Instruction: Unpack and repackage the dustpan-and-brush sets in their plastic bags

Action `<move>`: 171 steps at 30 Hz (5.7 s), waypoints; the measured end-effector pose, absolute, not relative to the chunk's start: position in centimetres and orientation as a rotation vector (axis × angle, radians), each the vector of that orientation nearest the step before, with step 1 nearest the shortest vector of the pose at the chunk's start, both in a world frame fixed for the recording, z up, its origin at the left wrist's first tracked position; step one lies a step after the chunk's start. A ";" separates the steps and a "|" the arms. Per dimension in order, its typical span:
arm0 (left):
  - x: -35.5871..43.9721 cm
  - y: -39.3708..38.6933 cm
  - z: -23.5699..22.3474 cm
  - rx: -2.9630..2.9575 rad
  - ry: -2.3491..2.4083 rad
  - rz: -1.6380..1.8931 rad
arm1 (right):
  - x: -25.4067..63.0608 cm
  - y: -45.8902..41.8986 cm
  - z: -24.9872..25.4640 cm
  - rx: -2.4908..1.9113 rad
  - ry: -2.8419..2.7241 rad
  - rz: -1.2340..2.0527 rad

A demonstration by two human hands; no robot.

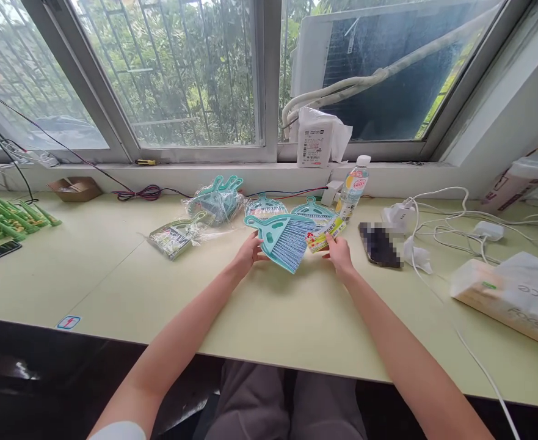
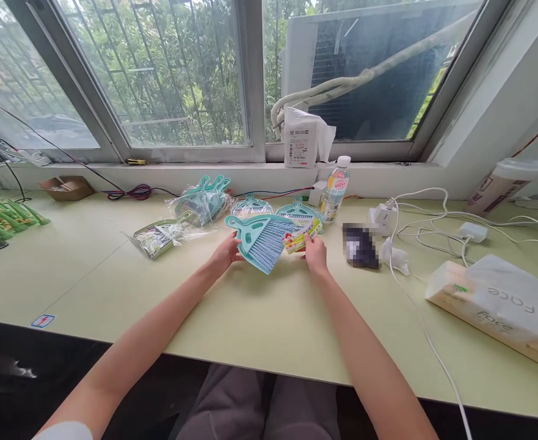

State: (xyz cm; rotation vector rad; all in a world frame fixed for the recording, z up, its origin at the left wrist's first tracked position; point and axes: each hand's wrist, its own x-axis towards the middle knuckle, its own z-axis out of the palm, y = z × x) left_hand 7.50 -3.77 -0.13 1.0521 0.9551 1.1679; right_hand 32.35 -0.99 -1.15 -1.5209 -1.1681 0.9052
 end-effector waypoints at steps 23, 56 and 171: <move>11.0 -5.6 -0.2 1.527 1.029 1.150 | 27.4 -6.1 0.2 -1.478 -2.116 -0.296; 0.7 0.1 -1.5 1.918 1.901 1.033 | 35.5 -1.0 -0.8 -1.853 -2.062 -0.237; 6.3 -3.3 -0.1 0.846 1.052 1.441 | 33.1 -0.8 -3.4 -1.995 -1.877 0.131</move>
